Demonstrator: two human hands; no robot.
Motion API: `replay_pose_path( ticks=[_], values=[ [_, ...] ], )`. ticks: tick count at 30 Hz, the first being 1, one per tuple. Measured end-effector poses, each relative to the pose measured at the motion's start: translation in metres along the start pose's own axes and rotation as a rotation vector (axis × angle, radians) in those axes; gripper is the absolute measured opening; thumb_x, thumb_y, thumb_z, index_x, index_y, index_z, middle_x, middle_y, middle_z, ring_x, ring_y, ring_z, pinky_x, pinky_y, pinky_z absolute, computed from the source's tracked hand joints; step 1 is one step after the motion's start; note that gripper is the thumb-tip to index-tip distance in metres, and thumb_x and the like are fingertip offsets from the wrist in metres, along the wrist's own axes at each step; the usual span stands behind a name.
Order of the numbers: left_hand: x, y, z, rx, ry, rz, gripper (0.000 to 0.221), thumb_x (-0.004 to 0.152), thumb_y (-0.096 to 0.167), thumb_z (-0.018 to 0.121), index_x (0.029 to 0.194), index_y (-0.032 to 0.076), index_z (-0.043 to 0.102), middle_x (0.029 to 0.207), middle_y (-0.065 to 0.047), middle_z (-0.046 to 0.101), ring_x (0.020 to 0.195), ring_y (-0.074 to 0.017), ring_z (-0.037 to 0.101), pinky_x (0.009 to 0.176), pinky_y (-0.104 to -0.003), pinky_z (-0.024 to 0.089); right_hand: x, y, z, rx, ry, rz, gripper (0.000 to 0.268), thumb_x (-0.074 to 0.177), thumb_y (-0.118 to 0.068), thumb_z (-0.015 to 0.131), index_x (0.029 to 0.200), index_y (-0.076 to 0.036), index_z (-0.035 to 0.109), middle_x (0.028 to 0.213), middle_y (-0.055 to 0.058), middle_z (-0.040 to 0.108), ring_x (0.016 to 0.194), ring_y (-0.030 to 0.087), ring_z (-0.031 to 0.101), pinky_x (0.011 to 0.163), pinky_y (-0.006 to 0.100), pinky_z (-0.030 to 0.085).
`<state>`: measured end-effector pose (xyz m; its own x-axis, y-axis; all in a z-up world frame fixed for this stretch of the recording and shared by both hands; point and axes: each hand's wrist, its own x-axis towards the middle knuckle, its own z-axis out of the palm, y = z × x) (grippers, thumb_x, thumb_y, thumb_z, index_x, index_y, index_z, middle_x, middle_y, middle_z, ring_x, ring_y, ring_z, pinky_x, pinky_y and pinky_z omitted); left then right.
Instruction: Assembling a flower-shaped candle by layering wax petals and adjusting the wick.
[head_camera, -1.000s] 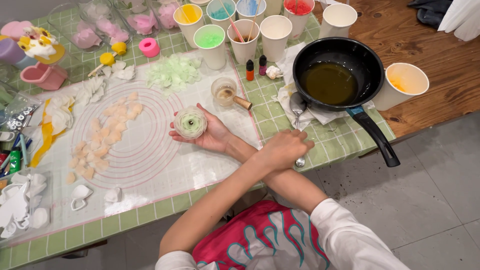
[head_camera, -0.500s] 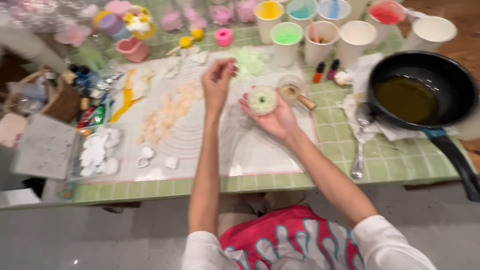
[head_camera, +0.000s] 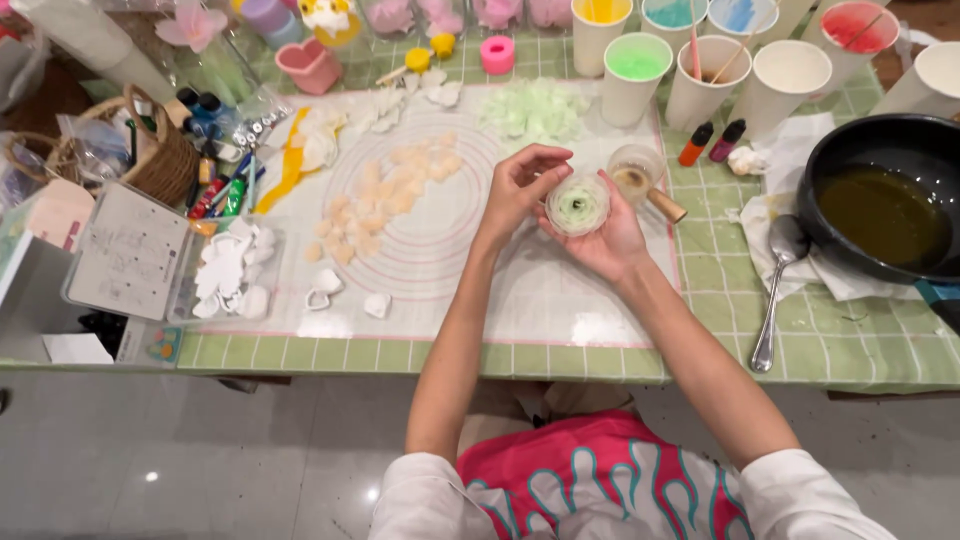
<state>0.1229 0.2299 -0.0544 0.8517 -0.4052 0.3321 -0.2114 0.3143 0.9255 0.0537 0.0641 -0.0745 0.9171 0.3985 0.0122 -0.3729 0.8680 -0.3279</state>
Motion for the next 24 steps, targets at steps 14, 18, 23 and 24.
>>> replay_pose_path(
  ticks=[14,18,23,24],
  values=[
    [-0.007,0.015,0.002,-0.028,-0.009,-0.037,0.022,0.095,0.007,0.073,0.116,0.001,0.073,0.099,-0.004,0.073,0.091,-0.0085,0.067,0.079,-0.025,0.056,0.001,0.000,-0.010,-0.071,0.007,0.009,0.058,0.113,-0.047,0.036,0.144,-0.001,0.051,0.136,0.021,0.062,0.121,0.046,0.063,0.102,0.052,0.055],
    [-0.005,0.015,0.003,-0.012,-0.036,-0.027,0.022,0.094,0.007,0.074,0.115,0.001,0.072,0.099,-0.004,0.072,0.090,-0.0083,0.067,0.077,-0.025,0.055,0.001,-0.001,-0.003,-0.113,-0.011,0.011,0.057,0.113,-0.046,0.036,0.145,-0.002,0.052,0.136,0.021,0.063,0.119,0.044,0.063,0.099,0.050,0.056],
    [-0.005,0.017,0.003,-0.008,-0.071,-0.010,0.024,0.092,0.005,0.076,0.115,0.001,0.072,0.098,-0.004,0.071,0.088,-0.0088,0.066,0.078,-0.025,0.056,-0.001,0.001,0.005,-0.145,-0.017,0.012,0.056,0.113,-0.046,0.035,0.146,-0.004,0.052,0.136,0.020,0.063,0.117,0.042,0.064,0.098,0.050,0.057],
    [-0.004,0.018,0.003,-0.014,-0.074,-0.013,0.024,0.092,0.005,0.075,0.115,0.001,0.072,0.097,-0.004,0.070,0.088,-0.0089,0.065,0.078,-0.025,0.056,-0.001,0.001,0.008,-0.152,-0.009,0.016,0.056,0.113,-0.045,0.034,0.146,-0.004,0.053,0.135,0.020,0.064,0.117,0.041,0.065,0.099,0.049,0.057]
  ],
)
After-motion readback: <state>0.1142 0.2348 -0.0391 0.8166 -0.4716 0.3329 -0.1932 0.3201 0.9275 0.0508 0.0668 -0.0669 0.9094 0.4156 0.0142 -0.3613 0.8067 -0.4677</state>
